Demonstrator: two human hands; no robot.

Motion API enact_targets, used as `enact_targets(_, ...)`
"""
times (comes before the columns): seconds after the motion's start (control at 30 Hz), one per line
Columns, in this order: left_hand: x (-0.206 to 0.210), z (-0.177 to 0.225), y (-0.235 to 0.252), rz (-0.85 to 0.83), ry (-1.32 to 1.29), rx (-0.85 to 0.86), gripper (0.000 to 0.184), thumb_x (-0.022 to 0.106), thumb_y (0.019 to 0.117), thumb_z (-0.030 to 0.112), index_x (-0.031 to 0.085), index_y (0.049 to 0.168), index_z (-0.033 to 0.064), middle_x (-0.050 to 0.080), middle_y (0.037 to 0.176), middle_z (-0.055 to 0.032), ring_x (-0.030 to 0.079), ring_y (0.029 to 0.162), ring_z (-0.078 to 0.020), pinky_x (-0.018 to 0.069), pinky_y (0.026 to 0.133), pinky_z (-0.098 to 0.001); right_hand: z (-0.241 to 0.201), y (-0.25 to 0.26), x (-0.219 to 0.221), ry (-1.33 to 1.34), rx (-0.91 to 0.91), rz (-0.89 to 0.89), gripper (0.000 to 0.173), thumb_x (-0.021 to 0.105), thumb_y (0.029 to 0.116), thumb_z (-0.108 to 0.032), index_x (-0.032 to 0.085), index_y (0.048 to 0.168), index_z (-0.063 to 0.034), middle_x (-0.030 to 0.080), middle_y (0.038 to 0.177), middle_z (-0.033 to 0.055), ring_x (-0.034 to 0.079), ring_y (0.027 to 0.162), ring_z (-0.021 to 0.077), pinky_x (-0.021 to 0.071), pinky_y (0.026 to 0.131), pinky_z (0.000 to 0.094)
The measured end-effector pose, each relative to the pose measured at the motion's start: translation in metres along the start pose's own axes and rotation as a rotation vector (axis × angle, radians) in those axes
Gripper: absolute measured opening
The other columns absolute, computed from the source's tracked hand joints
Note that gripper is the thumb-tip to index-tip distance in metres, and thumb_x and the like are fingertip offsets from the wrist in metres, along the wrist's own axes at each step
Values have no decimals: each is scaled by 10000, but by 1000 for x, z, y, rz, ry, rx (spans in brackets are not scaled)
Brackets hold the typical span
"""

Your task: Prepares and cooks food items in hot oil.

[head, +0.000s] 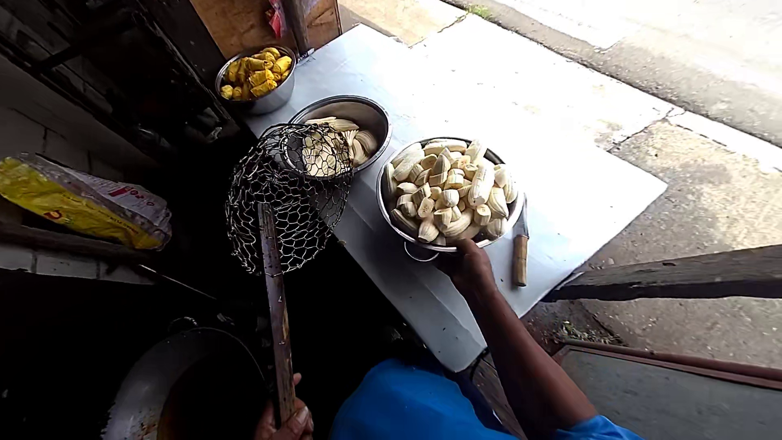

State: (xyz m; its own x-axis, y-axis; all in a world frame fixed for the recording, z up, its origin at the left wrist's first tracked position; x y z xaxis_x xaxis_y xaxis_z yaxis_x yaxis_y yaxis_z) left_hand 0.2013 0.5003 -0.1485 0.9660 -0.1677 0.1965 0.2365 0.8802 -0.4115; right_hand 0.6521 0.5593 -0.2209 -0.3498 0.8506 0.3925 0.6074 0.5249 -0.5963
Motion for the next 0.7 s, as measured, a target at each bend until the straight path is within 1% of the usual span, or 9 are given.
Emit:
enact_targets(0.03, 1, 1, 1, -7, 8, -10, 587, 524, 942, -5, 353, 1503, 15, 629, 747, -63, 581, 493, -126, 527, 437, -267, 2, -5, -7, -18, 21, -4, 411, 466, 1062, -309, 421, 1399, -79, 699, 1015, 238, 727, 736, 345, 627, 630, 488)
enact_targets(0.07, 1, 3, 2, -13, 15, -16, 587, 519, 943, 0, 347, 1503, 14, 626, 741, -62, 582, 489, -127, 529, 437, -267, 1, -6, -13, -28, 28, 2, 492, 439, 1078, -429, 383, 1450, -111, 696, 1049, 234, 729, 740, 343, 629, 633, 479)
enact_targets(0.13, 1, 5, 3, -21, 27, -19, 581, 515, 946, 7, 349, 1502, 9, 621, 733, -64, 580, 485, -125, 527, 436, -266, -6, 1, -23, -63, 12, 36, 631, 421, 1047, -599, 354, 1490, -155, 681, 1107, 227, 724, 766, 344, 622, 643, 486)
enact_targets(0.23, 1, 7, 4, -36, 35, -15, 589, 518, 945, 5, 343, 1508, 9, 615, 737, -74, 577, 489, -133, 524, 435, -269, -15, 17, -30, -123, 10, 24, 688, 479, 996, -668, 394, 1494, -202, 684, 1167, 213, 727, 858, 369, 618, 693, 535)
enact_targets(0.33, 0, 8, 2, -23, 51, -12, 599, 519, 935, -10, 352, 1510, 10, 615, 743, -74, 575, 490, -132, 522, 436, -265, -21, 21, -31, -131, 47, -79, 611, 540, 1007, -579, 461, 1444, -160, 692, 1161, 195, 728, 909, 355, 623, 735, 532)
enact_targets(0.47, -2, 4, -1, -11, 55, -16, 609, 522, 926, -20, 363, 1513, 12, 609, 727, -79, 566, 476, -136, 519, 428, -266, -27, 22, -35, -99, 111, -142, 411, 553, 1038, -390, 539, 1326, -98, 710, 1060, 169, 733, 820, 288, 633, 692, 449)
enact_targets(0.57, -3, 0, -4, 5, 57, -30, 608, 525, 923, -12, 365, 1509, 10, 592, 714, -74, 557, 468, -134, 514, 420, -268, -30, 16, -32, -121, 107, -127, 327, 496, 1065, -331, 534, 1277, -85, 711, 1003, 163, 727, 747, 258, 627, 627, 407)
enact_targets(0.63, -6, -4, -8, 12, 65, -39, 606, 533, 927, -6, 365, 1509, 15, 596, 723, -75, 559, 470, -131, 517, 420, -266, -30, 14, -31, -153, 74, -86, 344, 454, 1073, -329, 527, 1284, -67, 712, 1016, 179, 734, 771, 282, 631, 644, 437)
enact_targets(0.7, -11, -11, -13, 23, 59, -48, 602, 548, 926, 5, 381, 1505, 20, 603, 739, -84, 562, 475, -135, 518, 422, -267, -28, 14, -32, -181, 28, -15, 351, 448, 1045, -312, 527, 1275, -60, 712, 1020, 197, 733, 781, 314, 625, 654, 483)
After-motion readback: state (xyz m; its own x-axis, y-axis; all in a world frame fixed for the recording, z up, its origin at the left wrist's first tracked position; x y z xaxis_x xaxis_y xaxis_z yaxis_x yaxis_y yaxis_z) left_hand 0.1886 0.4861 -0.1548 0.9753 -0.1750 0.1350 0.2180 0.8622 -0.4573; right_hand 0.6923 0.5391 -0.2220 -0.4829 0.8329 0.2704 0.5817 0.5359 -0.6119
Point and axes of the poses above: each hand's wrist, its own y-axis towards the middle knuckle, its own x-axis out of the palm, z = x × y, the point moved 6 cm from there along y, towards the middle knuckle
